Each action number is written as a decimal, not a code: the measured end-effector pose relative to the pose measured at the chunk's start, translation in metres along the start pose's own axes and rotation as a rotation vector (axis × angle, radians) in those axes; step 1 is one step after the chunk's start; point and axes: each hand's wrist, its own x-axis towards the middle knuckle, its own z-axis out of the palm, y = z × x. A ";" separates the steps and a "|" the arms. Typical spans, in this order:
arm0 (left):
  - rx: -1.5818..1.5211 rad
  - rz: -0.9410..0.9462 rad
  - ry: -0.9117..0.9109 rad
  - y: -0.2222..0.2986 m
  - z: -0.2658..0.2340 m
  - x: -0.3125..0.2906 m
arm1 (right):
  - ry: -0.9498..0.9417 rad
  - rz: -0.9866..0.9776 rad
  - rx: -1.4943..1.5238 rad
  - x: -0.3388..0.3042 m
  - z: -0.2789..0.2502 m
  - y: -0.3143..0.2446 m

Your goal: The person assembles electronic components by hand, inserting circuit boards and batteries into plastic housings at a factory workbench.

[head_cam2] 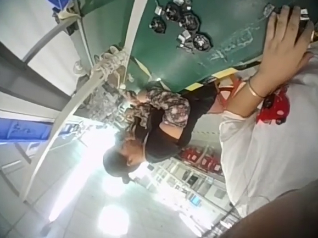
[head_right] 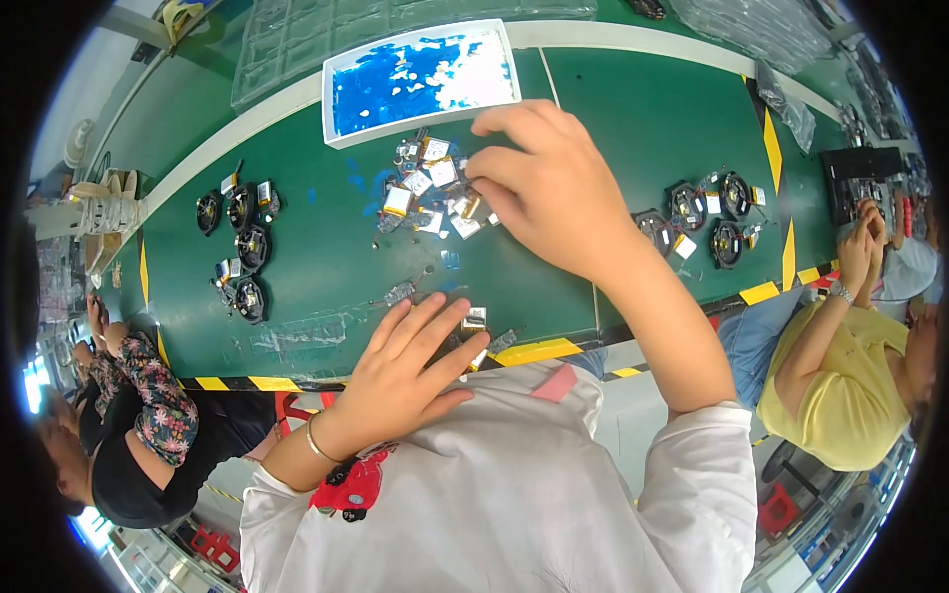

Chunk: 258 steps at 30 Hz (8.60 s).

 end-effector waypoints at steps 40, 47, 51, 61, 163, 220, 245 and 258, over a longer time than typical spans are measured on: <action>-1.141 -0.385 0.471 -0.035 -0.053 0.085 | 0.113 0.510 0.689 0.000 -0.002 -0.038; -1.193 -0.418 0.555 -0.035 -0.064 0.054 | 0.392 0.647 0.977 -0.015 0.001 -0.032; -1.093 -0.428 0.385 -0.031 -0.061 0.026 | 0.433 0.612 0.882 -0.031 -0.014 -0.025; -0.074 -0.408 0.529 -0.046 -0.053 0.020 | -0.118 0.430 0.749 -0.050 -0.024 -0.054; 0.151 -0.198 0.514 -0.082 -0.053 0.096 | 0.005 0.453 0.159 -0.074 -0.019 -0.040; -0.359 -0.325 0.615 -0.039 -0.038 -0.024 | -0.159 0.340 0.334 0.008 -0.015 -0.070; 0.159 -0.772 0.823 -0.146 -0.079 -0.127 | -0.430 -0.076 0.259 0.026 0.063 -0.101; -0.055 -0.775 0.901 -0.139 -0.078 -0.129 | -0.410 -0.038 0.371 0.044 0.059 -0.098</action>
